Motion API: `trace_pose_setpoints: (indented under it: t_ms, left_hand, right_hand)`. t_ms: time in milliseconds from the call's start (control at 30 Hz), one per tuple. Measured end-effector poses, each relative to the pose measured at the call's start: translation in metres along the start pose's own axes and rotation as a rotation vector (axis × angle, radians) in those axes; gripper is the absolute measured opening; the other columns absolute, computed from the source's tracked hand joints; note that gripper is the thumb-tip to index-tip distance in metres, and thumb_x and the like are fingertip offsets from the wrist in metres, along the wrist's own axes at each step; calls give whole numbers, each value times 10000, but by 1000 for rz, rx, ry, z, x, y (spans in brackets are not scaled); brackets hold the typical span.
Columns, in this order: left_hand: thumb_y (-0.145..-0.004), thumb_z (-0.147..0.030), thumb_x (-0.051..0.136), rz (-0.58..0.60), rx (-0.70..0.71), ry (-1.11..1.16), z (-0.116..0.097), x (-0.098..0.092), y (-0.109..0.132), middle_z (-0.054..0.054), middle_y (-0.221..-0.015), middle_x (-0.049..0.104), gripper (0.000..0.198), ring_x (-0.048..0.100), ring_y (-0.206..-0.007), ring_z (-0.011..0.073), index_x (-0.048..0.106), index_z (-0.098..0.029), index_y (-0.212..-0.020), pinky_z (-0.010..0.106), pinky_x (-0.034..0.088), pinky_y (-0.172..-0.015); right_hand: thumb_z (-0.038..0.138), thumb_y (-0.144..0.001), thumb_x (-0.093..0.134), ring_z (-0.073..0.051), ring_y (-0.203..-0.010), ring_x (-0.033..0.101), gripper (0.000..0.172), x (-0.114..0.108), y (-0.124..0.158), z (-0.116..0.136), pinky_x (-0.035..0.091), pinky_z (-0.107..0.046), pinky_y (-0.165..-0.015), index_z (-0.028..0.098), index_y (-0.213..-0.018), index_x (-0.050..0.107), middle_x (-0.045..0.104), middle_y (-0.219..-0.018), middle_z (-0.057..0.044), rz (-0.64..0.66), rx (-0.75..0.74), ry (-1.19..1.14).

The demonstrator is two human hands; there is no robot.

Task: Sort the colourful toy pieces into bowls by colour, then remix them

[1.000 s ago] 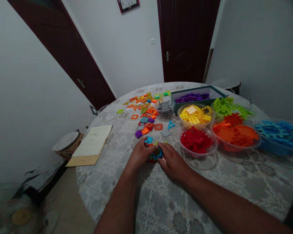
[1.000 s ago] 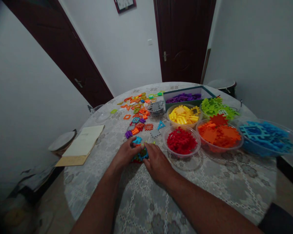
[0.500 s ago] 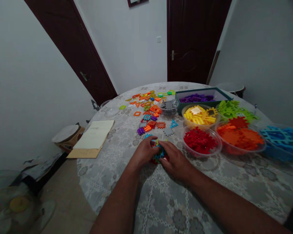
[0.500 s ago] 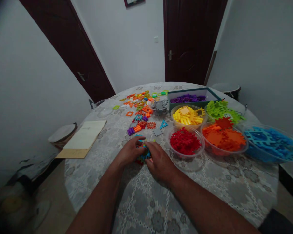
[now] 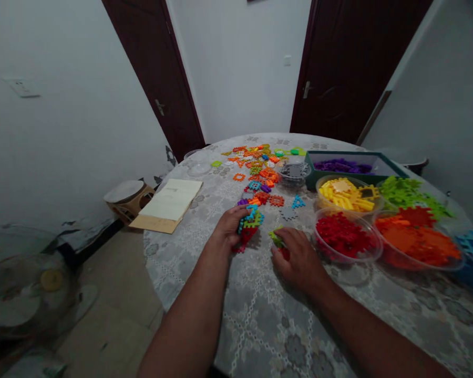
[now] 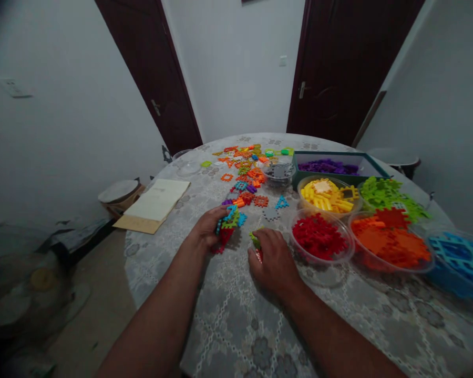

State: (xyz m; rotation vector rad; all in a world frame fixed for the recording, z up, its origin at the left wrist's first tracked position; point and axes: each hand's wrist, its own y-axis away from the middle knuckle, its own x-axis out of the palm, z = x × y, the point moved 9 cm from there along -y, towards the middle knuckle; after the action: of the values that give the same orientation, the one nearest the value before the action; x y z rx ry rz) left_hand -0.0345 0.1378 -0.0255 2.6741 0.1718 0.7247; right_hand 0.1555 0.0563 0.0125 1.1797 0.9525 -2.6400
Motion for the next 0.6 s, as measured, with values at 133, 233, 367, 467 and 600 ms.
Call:
trace_pose_setpoints:
  t_ms: [133,233,367,467,600]
  left_hand:
    - [-738,-97,767,-18,-31,144,1,-3,-6,46,-736,762,271,712,-550,172,731,-118,-1006,289,629,-586]
    - [-797,-136,734,-34,-54,245,-3,-5,-7,47,-722,755,168,716,-553,163,715,-111,-961,274,634,-605]
    - [-802,-143,660,-56,-82,369,-9,-6,-3,49,-653,728,64,715,-555,174,680,-129,-861,272,631,-603]
    - [-765,-135,661,-51,-91,420,-9,-4,0,40,-630,715,88,693,-519,170,669,-140,-852,268,619,-575]
    - [-760,-124,648,-34,-117,462,-4,2,3,45,-642,716,135,684,-513,169,675,-126,-892,289,630,-585]
  right_hand:
    - [283,-902,668,-390,-1171,571,332,0,5,6,485,-583,-1026,192,-1220,645,642,-1233,-179,108,21,201]
    - [325,-922,671,-388,-1070,587,238,0,8,5,495,-570,-956,199,-1123,653,647,-1127,-179,179,54,303]
    - [349,-966,651,-348,-987,610,155,4,10,-2,513,-497,-871,213,-1037,634,637,-1027,-145,229,91,340]
    - [374,-959,682,-333,-988,621,184,6,11,-6,516,-471,-865,216,-1040,634,633,-1014,-121,216,100,311]
    - [360,-949,688,-291,-954,632,195,4,10,-6,528,-427,-844,209,-1064,645,613,-1036,-105,176,127,186]
